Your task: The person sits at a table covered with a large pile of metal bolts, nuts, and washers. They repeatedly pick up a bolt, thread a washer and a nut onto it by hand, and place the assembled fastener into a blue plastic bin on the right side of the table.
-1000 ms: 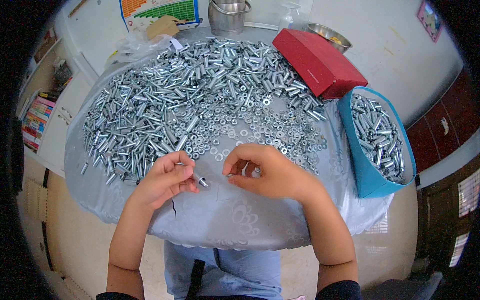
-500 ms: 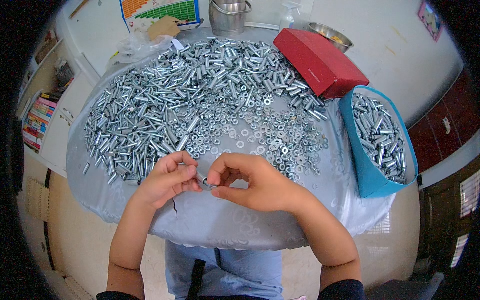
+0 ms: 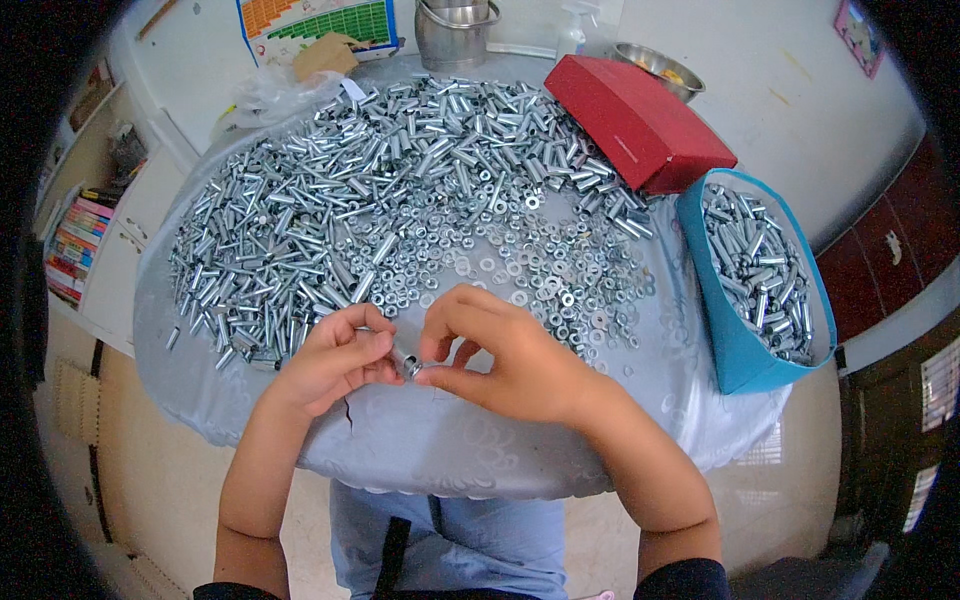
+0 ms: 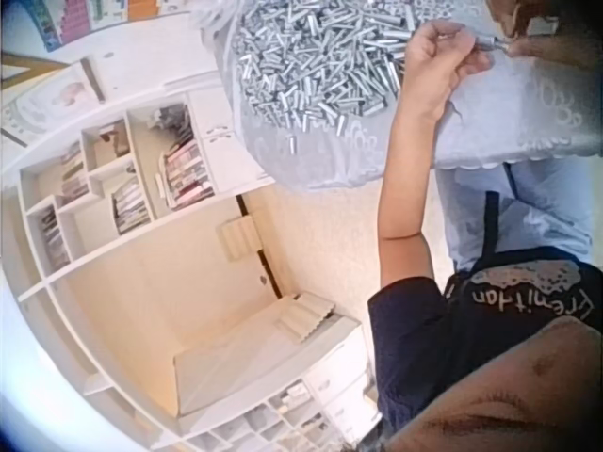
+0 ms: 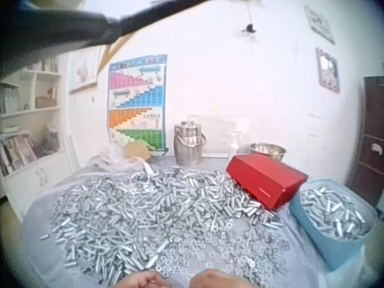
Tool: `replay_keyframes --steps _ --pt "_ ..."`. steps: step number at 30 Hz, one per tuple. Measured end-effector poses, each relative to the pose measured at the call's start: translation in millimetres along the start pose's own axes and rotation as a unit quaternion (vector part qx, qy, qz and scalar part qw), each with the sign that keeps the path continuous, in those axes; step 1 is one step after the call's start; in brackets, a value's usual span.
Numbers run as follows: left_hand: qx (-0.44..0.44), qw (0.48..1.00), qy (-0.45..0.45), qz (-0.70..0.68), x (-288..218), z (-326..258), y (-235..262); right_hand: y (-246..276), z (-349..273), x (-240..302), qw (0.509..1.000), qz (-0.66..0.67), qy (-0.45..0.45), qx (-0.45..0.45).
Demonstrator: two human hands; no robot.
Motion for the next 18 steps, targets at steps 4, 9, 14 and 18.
replay_keyframes --steps 4,9,14,18 --pt "-0.003 1.000 0.002 -0.011 -0.4 0.1 -0.5 -0.7 -1.9 1.4 0.997 -0.052 0.050 -0.021" --pt "-0.013 1.000 0.000 -0.008 0.5 1.0 -0.2 -4.1 -2.8 1.5 0.983 -0.146 0.100 -0.052" --pt "-0.013 1.000 -0.003 -0.011 1.5 2.1 0.3 -4.0 -2.8 7.7 0.951 -0.264 0.143 -0.074" --pt "-0.022 1.000 0.008 0.006 1.2 2.6 -1.8 -4.3 -2.4 6.9 0.932 -0.310 0.161 -0.100"
Point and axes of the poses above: each hand's wrist, its own z-axis towards the middle knuckle, its own y-axis out of the back of the hand, x = y × z, the point moved 2 cm from there along z, towards the middle knuckle, and after that the axes turned 4 degrees about -y, right-handed, at the moved point
